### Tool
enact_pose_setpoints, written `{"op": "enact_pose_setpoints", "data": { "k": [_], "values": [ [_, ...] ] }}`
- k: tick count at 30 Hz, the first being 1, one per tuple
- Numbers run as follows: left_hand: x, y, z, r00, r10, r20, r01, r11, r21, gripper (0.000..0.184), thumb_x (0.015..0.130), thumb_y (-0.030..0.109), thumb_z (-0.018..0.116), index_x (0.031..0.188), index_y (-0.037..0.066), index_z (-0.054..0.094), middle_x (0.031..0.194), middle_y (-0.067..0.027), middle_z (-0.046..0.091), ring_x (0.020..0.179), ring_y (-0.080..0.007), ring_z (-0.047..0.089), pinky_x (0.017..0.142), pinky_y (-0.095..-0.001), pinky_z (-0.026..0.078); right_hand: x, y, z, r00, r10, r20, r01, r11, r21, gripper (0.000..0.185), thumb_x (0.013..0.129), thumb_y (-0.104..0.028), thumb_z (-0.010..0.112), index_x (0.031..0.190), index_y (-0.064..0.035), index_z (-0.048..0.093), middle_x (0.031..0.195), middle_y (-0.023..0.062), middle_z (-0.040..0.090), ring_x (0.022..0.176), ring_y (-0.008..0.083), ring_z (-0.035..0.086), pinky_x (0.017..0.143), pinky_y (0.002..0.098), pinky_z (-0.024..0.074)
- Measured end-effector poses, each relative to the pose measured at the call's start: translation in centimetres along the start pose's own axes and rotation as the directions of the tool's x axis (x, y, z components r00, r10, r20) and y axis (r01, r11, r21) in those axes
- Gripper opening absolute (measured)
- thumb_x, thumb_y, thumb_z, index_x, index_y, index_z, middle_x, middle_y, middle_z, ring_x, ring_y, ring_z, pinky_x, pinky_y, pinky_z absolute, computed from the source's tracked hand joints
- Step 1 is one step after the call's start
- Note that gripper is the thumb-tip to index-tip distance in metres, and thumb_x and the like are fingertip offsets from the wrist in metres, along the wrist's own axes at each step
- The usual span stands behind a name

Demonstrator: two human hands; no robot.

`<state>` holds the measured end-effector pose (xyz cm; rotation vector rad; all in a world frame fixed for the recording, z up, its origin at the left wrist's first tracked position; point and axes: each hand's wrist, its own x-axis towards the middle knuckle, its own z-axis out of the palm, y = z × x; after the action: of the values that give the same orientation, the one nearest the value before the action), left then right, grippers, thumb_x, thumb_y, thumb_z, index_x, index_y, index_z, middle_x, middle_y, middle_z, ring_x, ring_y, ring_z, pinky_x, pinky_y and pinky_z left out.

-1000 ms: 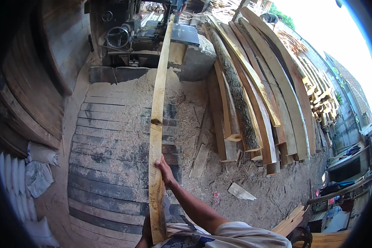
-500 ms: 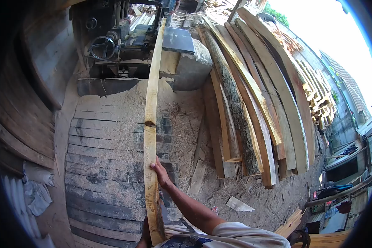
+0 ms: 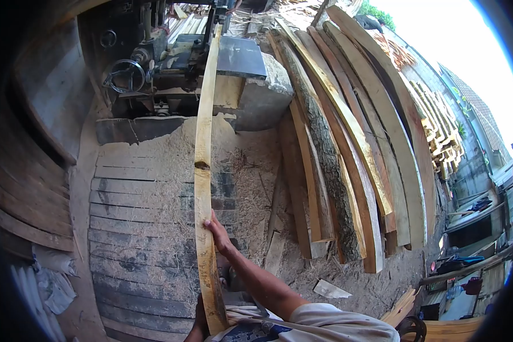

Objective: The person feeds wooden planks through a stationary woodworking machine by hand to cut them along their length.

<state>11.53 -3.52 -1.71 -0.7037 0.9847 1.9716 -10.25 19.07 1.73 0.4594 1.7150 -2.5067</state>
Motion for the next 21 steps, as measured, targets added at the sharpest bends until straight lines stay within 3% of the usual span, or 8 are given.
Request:
{"op": "enact_pose_setpoints", "data": {
  "k": [8, 13, 16, 19, 21],
  "values": [
    [5.0, 6.8, 5.6, 0.995, 0.000, 0.105, 0.010, 0.996, -0.089, 0.068, 0.099, 0.065, 0.037, 0.137, 0.010, 0.051, 0.115, -0.0073, 0.062, 0.099, -0.0222, 0.063, 0.086, -0.0377, 0.054, 7.7, -5.2, -0.2, 0.997, 0.071, -0.017, -0.069, 0.992, 0.106, 0.075, 0.095, -0.041, 0.052, 0.157, -0.0102, 0.023, 0.142, 0.0067, 0.046, 0.121, 0.0171, 0.046, 0.104, 0.0312, 0.0376],
    [8.4, 11.2, 8.3, 0.999, -0.026, 0.046, 0.029, 0.998, -0.059, 0.068, 0.098, 0.064, 0.041, 0.137, 0.010, 0.051, 0.118, -0.0080, 0.062, 0.103, -0.0232, 0.063, 0.088, -0.0389, 0.054, 14.0, -6.5, -1.3, 0.998, 0.056, 0.013, -0.057, 0.990, 0.129, 0.072, 0.095, -0.040, 0.052, 0.156, -0.0113, 0.026, 0.126, 0.0053, 0.054, 0.106, 0.0136, 0.053, 0.094, 0.0304, 0.0445],
    [11.7, 13.1, 9.1, 0.998, -0.023, 0.053, 0.027, 0.996, -0.081, 0.067, 0.098, 0.064, 0.042, 0.136, 0.009, 0.053, 0.117, -0.0077, 0.063, 0.102, -0.0230, 0.064, 0.088, -0.0386, 0.054, 18.0, -6.3, -2.5, 1.000, 0.019, -0.015, -0.018, 0.997, 0.079, 0.073, 0.095, -0.040, 0.052, 0.156, -0.0110, 0.025, 0.129, 0.0058, 0.053, 0.109, 0.0145, 0.052, 0.096, 0.0302, 0.0434],
    [14.9, 14.8, 9.9, 0.999, 0.003, 0.042, -0.002, 0.999, -0.041, 0.067, 0.098, 0.063, 0.043, 0.135, 0.008, 0.054, 0.115, -0.0081, 0.064, 0.100, -0.0226, 0.065, 0.087, -0.0381, 0.055, 22.3, -6.3, -4.3, 0.998, 0.049, 0.036, -0.053, 0.993, 0.105, 0.088, 0.095, -0.037, 0.057, 0.159, -0.0053, 0.005, 0.152, 0.0096, 0.038, 0.127, 0.0180, 0.044, 0.106, 0.0300, 0.0367],
    [17.0, 16.1, 10.7, 0.998, 0.005, 0.065, -0.001, 0.998, -0.062, 0.066, 0.099, 0.062, 0.043, 0.134, 0.007, 0.055, 0.114, -0.0086, 0.065, 0.100, -0.0225, 0.065, 0.087, -0.0378, 0.055, 24.4, -7.5, -4.7, 0.999, 0.047, 0.027, -0.049, 0.993, 0.110, 0.089, 0.095, -0.037, 0.058, 0.159, -0.0048, 0.005, 0.152, 0.0096, 0.038, 0.128, 0.0178, 0.043, 0.107, 0.0299, 0.0361]
  ]
}}
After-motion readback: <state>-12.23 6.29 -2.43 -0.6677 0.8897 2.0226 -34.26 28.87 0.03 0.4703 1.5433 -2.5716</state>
